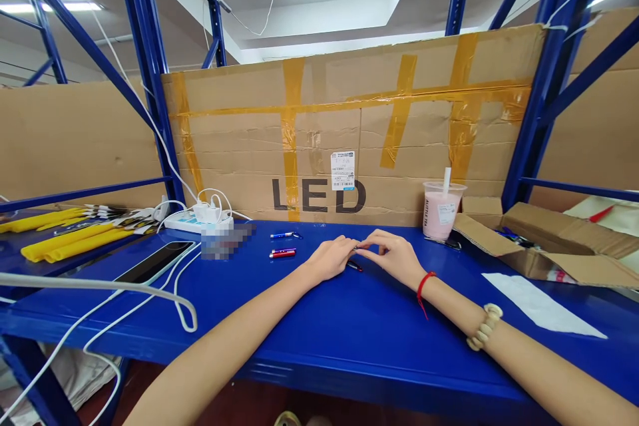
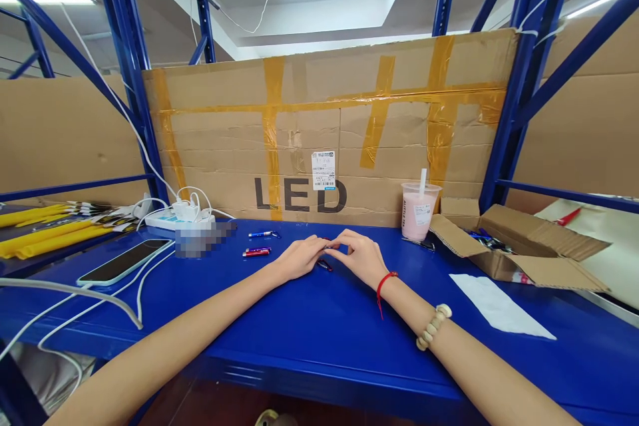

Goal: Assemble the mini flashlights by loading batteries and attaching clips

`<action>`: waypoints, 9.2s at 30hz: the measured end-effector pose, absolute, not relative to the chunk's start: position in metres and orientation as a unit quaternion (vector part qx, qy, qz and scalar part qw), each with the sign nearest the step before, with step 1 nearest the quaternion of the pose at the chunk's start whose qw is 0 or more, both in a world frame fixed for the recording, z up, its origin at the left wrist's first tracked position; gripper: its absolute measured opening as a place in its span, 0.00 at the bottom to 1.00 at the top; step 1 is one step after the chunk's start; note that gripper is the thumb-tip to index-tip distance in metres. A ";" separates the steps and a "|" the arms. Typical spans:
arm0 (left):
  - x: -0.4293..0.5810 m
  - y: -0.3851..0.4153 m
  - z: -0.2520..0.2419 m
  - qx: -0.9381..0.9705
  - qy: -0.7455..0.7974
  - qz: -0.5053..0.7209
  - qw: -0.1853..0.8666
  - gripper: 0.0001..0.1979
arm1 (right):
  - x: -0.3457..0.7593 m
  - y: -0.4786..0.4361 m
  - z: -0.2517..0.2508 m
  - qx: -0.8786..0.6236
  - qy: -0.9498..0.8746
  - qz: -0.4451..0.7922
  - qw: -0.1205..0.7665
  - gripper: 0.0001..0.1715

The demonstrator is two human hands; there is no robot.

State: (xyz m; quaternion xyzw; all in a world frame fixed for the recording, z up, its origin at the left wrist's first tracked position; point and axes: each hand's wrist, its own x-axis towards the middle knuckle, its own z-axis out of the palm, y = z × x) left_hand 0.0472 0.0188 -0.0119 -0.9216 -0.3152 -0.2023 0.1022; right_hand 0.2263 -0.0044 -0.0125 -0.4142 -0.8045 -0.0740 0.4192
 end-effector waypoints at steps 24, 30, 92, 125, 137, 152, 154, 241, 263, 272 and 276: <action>0.048 0.021 -0.012 -0.918 -0.302 -0.182 0.181 0.12 | 0.218 -0.011 -0.009 -0.445 -0.794 -0.074 0.408 0.08; 0.048 0.025 -0.016 -0.914 -0.280 -0.206 0.211 0.12 | 0.220 -0.012 -0.007 -0.460 -0.786 -0.071 0.407 0.05; 0.048 0.018 -0.009 -0.906 -0.343 -0.189 0.161 0.09 | 0.226 -0.009 -0.008 -0.462 -0.800 0.065 0.378 0.07; 0.049 0.022 -0.011 -0.915 -0.333 -0.130 0.188 0.10 | 0.230 -0.003 -0.012 -0.460 -0.806 0.087 0.362 0.08; 0.051 0.019 -0.008 -0.913 -0.332 -0.118 0.204 0.11 | 0.230 0.001 -0.015 -0.460 -0.788 0.130 0.388 0.09; 0.050 0.020 -0.008 -0.916 -0.321 -0.131 0.202 0.13 | 0.233 0.005 -0.016 -0.472 -0.764 0.171 0.406 0.13; 0.050 0.020 -0.008 -0.916 -0.320 -0.134 0.202 0.14 | 0.233 0.004 -0.015 -0.474 -0.763 0.168 0.407 0.13; 0.049 0.017 -0.005 -0.925 -0.304 -0.134 0.185 0.13 | 0.234 0.005 -0.018 -0.469 -0.769 0.164 0.403 0.13; 0.050 0.017 -0.005 -0.924 -0.306 -0.128 0.189 0.13 | 0.234 0.005 -0.017 -0.461 -0.773 0.165 0.403 0.13; 0.049 0.015 -0.003 -0.924 -0.308 -0.122 0.190 0.13 | 0.234 0.004 -0.017 -0.463 -0.774 0.164 0.400 0.13; 0.049 0.015 -0.003 -0.924 -0.308 -0.124 0.189 0.13 | 0.233 0.004 -0.016 -0.458 -0.775 0.165 0.402 0.13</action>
